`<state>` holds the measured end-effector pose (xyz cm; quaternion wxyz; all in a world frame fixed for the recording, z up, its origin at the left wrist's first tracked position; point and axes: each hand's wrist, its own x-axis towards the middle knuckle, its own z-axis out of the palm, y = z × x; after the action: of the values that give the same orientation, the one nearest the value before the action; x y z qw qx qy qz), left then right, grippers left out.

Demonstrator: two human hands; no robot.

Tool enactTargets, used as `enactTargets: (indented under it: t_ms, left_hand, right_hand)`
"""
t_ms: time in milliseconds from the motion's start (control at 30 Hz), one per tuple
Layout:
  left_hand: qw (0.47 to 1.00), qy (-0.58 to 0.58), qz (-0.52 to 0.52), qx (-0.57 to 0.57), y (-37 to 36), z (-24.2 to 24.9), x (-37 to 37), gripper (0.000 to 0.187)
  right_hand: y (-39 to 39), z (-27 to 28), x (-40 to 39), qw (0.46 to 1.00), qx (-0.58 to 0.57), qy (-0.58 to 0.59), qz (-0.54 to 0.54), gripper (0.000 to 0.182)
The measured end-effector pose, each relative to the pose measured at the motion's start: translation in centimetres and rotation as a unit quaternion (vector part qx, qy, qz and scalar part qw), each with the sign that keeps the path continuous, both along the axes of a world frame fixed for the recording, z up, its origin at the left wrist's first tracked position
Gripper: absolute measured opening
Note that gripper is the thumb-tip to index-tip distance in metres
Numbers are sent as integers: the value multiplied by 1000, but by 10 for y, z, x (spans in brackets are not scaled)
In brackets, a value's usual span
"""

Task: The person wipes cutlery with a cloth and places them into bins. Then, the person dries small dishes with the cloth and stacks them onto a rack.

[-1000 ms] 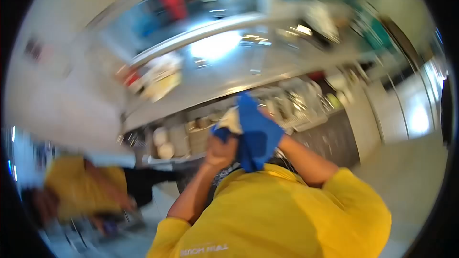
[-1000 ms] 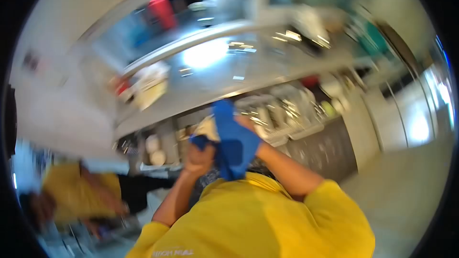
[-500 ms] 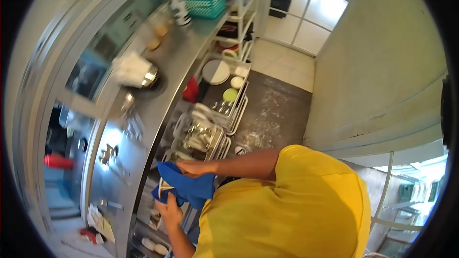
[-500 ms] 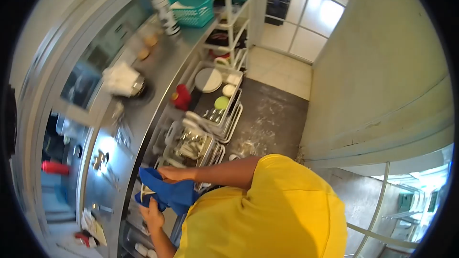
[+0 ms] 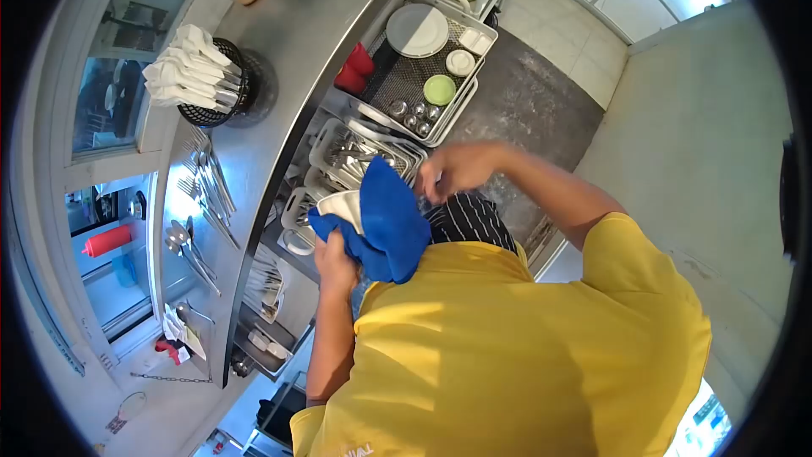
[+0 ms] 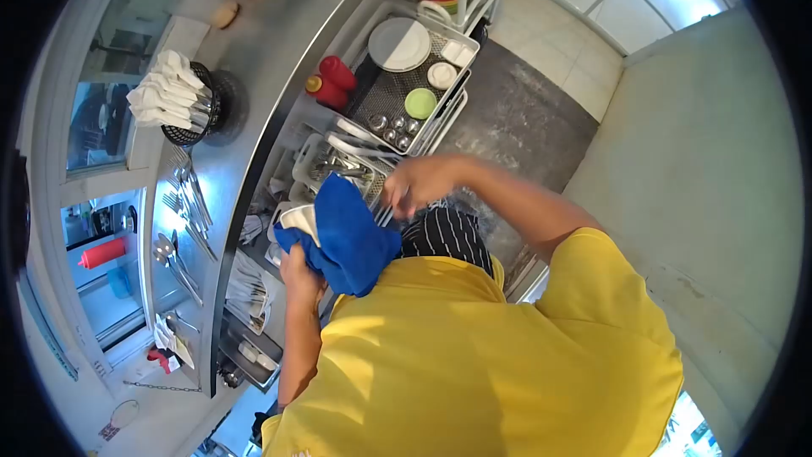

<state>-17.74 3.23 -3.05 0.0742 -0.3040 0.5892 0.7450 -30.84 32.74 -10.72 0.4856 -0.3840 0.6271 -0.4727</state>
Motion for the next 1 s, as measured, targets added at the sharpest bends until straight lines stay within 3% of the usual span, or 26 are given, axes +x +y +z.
enactTargets:
  t_ms: [33, 100, 133, 167, 267, 300, 367, 433, 500, 533, 633, 667, 733, 867, 933, 1000]
  left_hand:
    - [1000, -5, -8, -29, 9, 1, -7, 22]
    - [977, 50, -132, -158, 1, -16, -16, 25]
    - [955, 83, -188, -214, 4, -16, -23, 23]
    - [933, 75, -225, -271, 15, 2, -33, 21]
    - [916, 117, -237, -302, 26, 11, -55, 16]
    - [924, 138, -189, -303, 30, 9, -62, 17]
    - [947, 133, -135, -259, 41, 13, -73, 18]
    - [966, 126, -71, -215, 41, 14, -77, 18]
    - [954, 79, -178, -229, 36, 10, -77, 18]
    - [956, 65, -199, -208, 39, 9, -75, 17]
    - [944, 86, -251, -196, 47, 2, -77, 17]
    - [939, 65, -275, -194, 46, 1, -77, 20]
    - [935, 37, -305, -176, 39, 4, -79, 21]
    - [944, -21, -317, -87, 25, -2, -67, 22]
    - [954, -30, -286, -87, 28, 4, -62, 24]
    - [962, -39, -257, -87, 26, 2, -57, 26]
  right_hand:
    - [9, -2, -13, 988, -21, 52, -142, 47]
    - [8, 17, -23, 936, -87, -10, -341, 39]
    - [-4, 44, -26, 901, -132, -124, -395, 36]
    - [-12, 66, -23, 908, -129, -105, -384, 41]
    - [-30, 84, -19, 948, -129, 110, -268, 45]
    - [-31, 74, -19, 948, -130, 108, -270, 45]
    - [-34, 58, -24, 963, -13, 187, -193, 38]
    - [-38, 59, -21, 966, -4, 166, -199, 39]
    - [-45, 50, -17, 923, -81, -15, -377, 38]
    - [-40, 41, -25, 936, -14, -11, -352, 37]
    - [-27, 30, -42, 933, -2, 1, -361, 35]
    - [-22, 8, -49, 925, 3, -89, -370, 36]
    - [-3, -37, -67, 845, 27, -193, -497, 38]
    - [75, -185, -121, 774, 192, -32, -603, 42]
    - [110, -237, -149, 711, 357, 66, -602, 52]
    - [119, -241, -170, 629, 446, 146, -620, 53]
